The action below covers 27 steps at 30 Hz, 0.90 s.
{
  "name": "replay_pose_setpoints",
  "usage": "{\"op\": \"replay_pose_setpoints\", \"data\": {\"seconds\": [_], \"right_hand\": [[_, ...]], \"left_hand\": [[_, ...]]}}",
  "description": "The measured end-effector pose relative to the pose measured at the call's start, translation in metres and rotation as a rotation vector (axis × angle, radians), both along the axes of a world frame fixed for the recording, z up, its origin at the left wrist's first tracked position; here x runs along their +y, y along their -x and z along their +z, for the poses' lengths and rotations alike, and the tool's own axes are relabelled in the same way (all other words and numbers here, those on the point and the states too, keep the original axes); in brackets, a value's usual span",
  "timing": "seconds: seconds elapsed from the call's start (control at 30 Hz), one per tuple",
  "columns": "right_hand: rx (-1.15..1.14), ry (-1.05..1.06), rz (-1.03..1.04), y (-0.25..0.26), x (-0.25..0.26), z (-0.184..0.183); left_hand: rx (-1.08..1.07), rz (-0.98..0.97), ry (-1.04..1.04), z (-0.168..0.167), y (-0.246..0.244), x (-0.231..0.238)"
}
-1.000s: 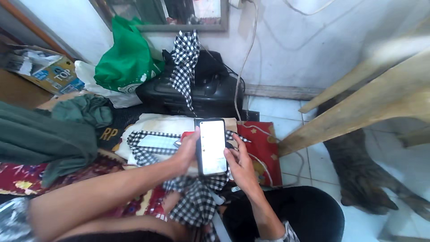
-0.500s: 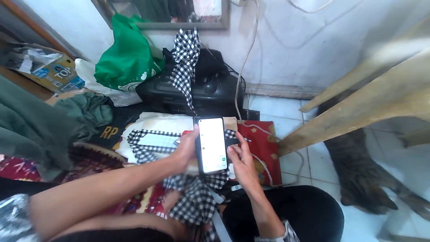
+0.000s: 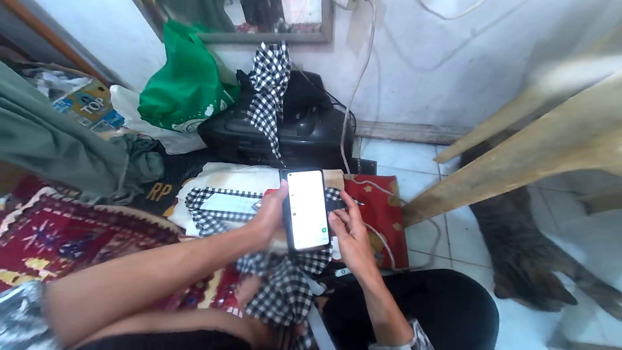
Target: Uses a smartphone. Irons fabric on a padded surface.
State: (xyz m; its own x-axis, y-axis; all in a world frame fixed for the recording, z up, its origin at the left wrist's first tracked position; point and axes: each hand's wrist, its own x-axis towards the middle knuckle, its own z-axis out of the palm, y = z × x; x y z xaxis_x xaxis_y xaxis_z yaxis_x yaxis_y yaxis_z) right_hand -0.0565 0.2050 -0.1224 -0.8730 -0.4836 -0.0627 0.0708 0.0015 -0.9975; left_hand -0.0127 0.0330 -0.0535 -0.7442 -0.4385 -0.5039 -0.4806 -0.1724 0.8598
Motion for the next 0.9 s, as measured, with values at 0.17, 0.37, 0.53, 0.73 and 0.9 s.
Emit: {"op": "replay_pose_setpoints", "data": {"seconds": [0.17, 0.37, 0.53, 0.73, 0.9], "right_hand": [[0.029, 0.004, 0.004, -0.0005, 0.0004, 0.0007], [0.043, 0.027, 0.012, -0.0009, 0.0014, -0.0002], [0.066, 0.044, 0.016, -0.0004, 0.0012, -0.0017], [0.067, 0.043, 0.018, 0.0001, 0.0015, -0.0025], [0.069, 0.046, 0.017, -0.0004, 0.0019, -0.0021]], "left_hand": [[0.0, 0.003, -0.01, -0.0013, 0.0002, -0.002], [0.009, 0.01, 0.008, -0.0003, 0.0003, -0.0008], [0.01, -0.007, 0.016, -0.0001, -0.0003, -0.0011], [0.008, 0.005, 0.004, 0.0004, -0.0003, -0.0002], [0.008, 0.004, 0.012, 0.0011, -0.0002, 0.0]]}}
